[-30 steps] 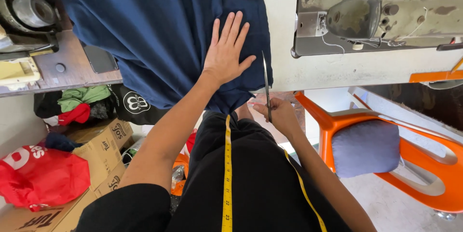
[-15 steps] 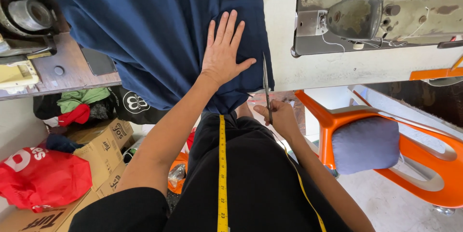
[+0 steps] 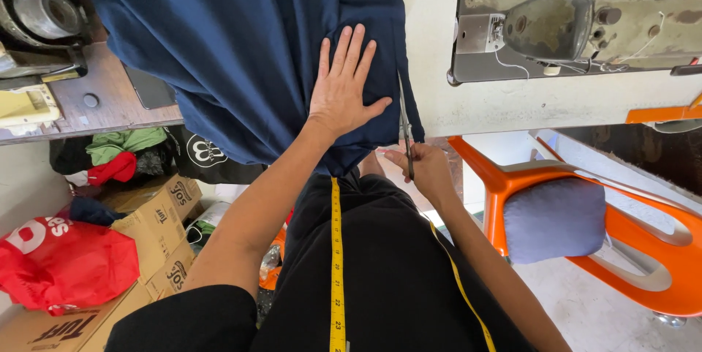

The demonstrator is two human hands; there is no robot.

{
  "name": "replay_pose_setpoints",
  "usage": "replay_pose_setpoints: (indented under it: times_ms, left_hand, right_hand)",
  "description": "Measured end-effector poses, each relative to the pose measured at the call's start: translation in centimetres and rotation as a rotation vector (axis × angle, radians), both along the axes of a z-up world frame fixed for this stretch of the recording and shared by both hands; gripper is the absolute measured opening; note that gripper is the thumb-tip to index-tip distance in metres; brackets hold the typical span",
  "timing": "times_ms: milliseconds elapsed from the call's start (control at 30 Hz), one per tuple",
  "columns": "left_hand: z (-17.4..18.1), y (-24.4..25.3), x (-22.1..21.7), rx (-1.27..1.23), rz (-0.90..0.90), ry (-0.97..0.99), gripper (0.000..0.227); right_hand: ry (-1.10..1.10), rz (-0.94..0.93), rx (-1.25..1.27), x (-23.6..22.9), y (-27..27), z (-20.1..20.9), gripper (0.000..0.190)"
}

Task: The person cuts a dark blue garment on a white table using scissors. They repeatedly smooth the fabric, make cuts along the edges, and trim small pieces from the garment.

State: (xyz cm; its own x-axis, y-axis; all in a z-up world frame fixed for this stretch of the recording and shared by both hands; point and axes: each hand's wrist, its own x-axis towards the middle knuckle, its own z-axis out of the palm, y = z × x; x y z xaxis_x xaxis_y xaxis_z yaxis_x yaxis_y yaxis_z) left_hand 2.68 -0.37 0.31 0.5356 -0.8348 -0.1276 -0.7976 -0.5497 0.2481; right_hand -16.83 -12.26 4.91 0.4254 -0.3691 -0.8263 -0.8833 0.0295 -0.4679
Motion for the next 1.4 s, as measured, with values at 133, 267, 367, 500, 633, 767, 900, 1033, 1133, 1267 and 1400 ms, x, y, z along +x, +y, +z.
replay_pose_setpoints:
  times_ms: [133, 267, 367, 500, 633, 767, 900, 1033, 1133, 1267, 1400]
  left_hand:
    - [-0.2, 0.3, -0.5, 0.027, 0.001, -0.013, 0.099]
    - [-1.0, 0.7, -1.1, 0.025, 0.011, 0.101, 0.106]
    - [-1.1, 0.8, -1.3, 0.022, 0.011, 0.097, 0.106]
    - [-1.3, 0.9, -1.5, 0.014, 0.015, 0.097, 0.106]
    - [-1.5, 1.1, -1.6, -0.005, 0.014, 0.080, 0.104]
    - [-1.8, 1.3, -1.8, -0.015, 0.005, 0.076, 0.105]
    - [-1.9, 1.3, -1.9, -0.026, 0.003, 0.063, 0.104]
    - [-2.6, 1.5, -2.0, -0.081, 0.010, 0.046, 0.101]
    - [-3.3, 1.4, -2.0, -0.120, 0.006, 0.012, 0.099]
    - [-3.6, 1.6, -2.3, -0.143, 0.014, -0.009, 0.096]
    - [-3.2, 1.7, -2.3, -0.175, 0.017, -0.036, 0.093]
  right_hand:
    - [0.012, 0.003, 0.042, 0.5, -0.1, 0.4, 0.050]
    - [-0.110, -0.078, 0.079, 1.4, -0.2, -0.2, 0.054]
    - [-0.119, -0.062, 0.063, 1.9, -0.3, -0.5, 0.056]
    - [-0.108, -0.062, 0.019, 1.2, 0.0, -1.4, 0.056]
    - [-0.112, -0.081, 0.027, 1.3, 0.0, -1.9, 0.056]
    - [-0.110, -0.062, 0.026, 2.5, -0.1, -1.8, 0.056]
    - [-0.125, -0.082, 0.009, 3.5, -0.1, -1.8, 0.055]
    - [-0.110, -0.093, 0.024, 4.0, -0.3, -0.7, 0.053]
    - [-0.112, -0.090, 0.035, 4.0, -0.7, -1.2, 0.054]
    - [-0.065, -0.015, -0.004, 4.4, -1.0, -1.8, 0.051]
    - [-0.014, 0.075, -0.047, 5.1, -1.3, -1.0, 0.044]
